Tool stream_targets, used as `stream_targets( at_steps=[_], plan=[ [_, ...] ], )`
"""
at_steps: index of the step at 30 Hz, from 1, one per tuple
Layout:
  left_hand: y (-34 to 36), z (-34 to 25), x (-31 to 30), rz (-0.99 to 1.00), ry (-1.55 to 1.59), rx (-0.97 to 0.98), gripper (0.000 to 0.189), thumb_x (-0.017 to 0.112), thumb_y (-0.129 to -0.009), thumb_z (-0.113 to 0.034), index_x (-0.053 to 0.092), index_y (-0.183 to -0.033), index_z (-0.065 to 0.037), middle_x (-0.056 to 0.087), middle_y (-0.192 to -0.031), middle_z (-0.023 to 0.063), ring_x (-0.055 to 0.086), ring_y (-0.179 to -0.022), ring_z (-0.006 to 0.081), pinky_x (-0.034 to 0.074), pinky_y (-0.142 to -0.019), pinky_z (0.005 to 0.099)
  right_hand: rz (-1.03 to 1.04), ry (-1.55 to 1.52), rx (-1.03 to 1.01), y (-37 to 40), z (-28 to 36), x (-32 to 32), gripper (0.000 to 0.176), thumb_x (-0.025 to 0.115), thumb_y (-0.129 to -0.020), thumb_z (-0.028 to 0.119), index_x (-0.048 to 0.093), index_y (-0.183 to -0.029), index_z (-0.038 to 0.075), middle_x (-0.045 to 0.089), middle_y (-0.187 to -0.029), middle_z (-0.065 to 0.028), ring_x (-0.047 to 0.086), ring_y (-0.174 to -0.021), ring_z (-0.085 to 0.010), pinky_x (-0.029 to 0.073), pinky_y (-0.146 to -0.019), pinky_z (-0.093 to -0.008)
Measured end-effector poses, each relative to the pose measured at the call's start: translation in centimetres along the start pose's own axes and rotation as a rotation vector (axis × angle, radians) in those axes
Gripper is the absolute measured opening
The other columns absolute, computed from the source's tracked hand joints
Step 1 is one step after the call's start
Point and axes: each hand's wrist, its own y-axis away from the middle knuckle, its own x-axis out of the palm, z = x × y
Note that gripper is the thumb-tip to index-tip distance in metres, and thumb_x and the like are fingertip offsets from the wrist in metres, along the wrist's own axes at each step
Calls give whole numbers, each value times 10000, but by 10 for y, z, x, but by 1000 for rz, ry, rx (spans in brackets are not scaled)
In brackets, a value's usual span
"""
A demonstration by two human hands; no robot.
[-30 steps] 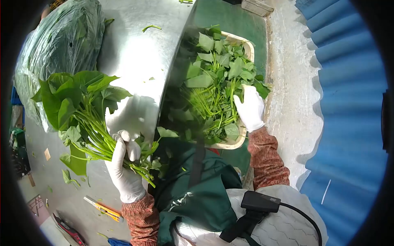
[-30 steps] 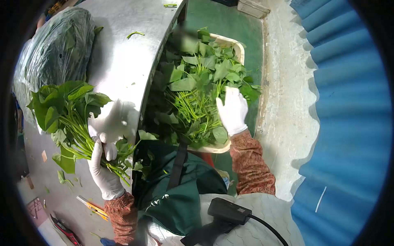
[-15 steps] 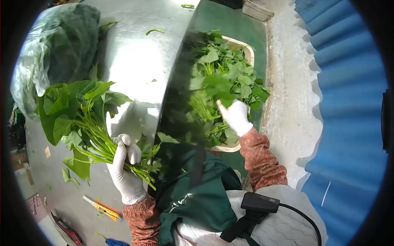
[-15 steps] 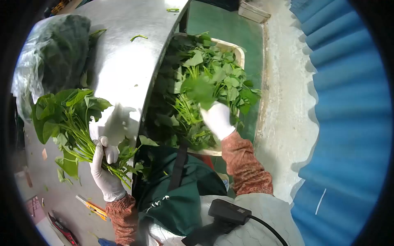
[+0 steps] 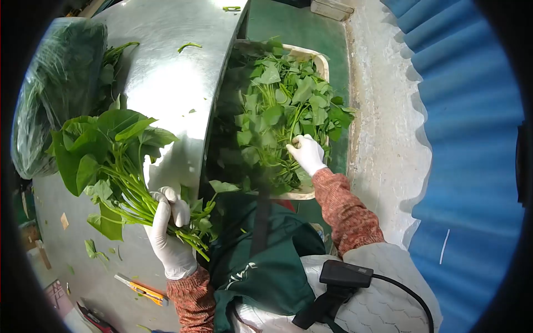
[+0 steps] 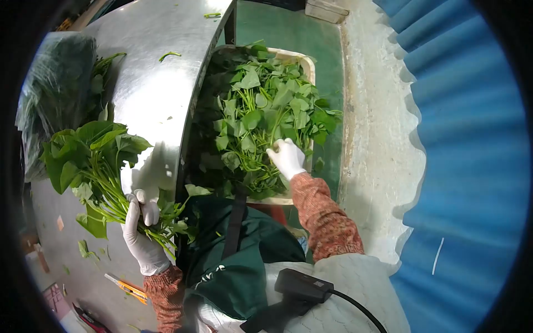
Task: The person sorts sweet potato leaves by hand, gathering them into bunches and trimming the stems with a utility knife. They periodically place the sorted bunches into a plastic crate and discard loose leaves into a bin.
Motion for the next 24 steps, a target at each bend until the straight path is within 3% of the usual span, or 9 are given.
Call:
stream_targets(
  at_steps=[3,6,9,12,14,15,18,21,24],
  plan=[
    [1,-5,2,7,-1,2,85,572,-908,-84,519,-929,-22,555,-932,98,406,-564,85,341,-524,233,-133,-185,31,-7,8,9,200,676,-800,261,680,-882,79,633,-898,-80,635,-778,-283,489,-700,-380],
    [-3,-2,-9,-28,13,-32,86,578,-903,-66,534,-949,-8,568,-913,101,431,-580,100,362,-548,241,-220,-519,-90,-4,16,-4,123,633,-861,137,635,-919,28,627,-816,-74,575,-647,-183,455,-613,-294],
    [-7,11,-10,-54,28,-85,115,582,-899,-42,546,-997,7,576,-901,98,453,-607,110,382,-575,247,-29,-823,-116,23,63,-51,139,577,-919,98,569,-1028,10,679,-774,-56,543,-584,-64,427,-542,-234],
    [-5,20,6,-74,70,-260,138,612,-891,-39,604,-993,54,572,-777,50,486,-648,110,394,-591,241,46,-957,-207,52,107,-76,157,611,-892,46,567,-1036,3,674,-789,-67,569,-609,-80,457,-574,-234],
    [-3,25,18,-37,-28,-296,147,629,-880,-29,619,-987,71,564,-734,30,502,-645,110,400,-589,233,165,-807,-303,66,133,-102,151,639,-869,25,578,-1005,-4,647,-781,-69,586,-621,-108,472,-586,-256],
    [-4,30,17,-20,-29,-343,148,631,-873,-11,620,-996,71,566,-737,26,514,-647,107,414,-594,228,108,-778,-485,69,140,-99,135,659,-850,29,598,-967,4,599,-767,-74,601,-625,-162,474,-580,-279],
    [3,27,29,120,10,-402,257,658,-845,24,582,-1089,53,611,-853,48,541,-673,106,444,-611,229,235,-667,-721,75,162,-106,129,677,-831,95,610,-927,40,581,-773,-98,623,-656,-271,486,-569,-321],
    [10,35,22,106,46,-426,301,692,-821,10,580,-1100,3,637,-992,55,562,-713,95,451,-612,222,313,-671,-728,76,167,-103,135,692,-825,160,607,-834,55,605,-761,-92,633,-665,-285,494,-563,-342],
    [13,43,13,86,26,-449,286,699,-813,3,592,-1078,4,638,-978,53,565,-718,92,447,-606,216,221,-582,-801,73,167,-107,205,683,-835,277,619,-790,88,621,-761,-70,633,-664,-281,488,-552,-357]
  ],
)
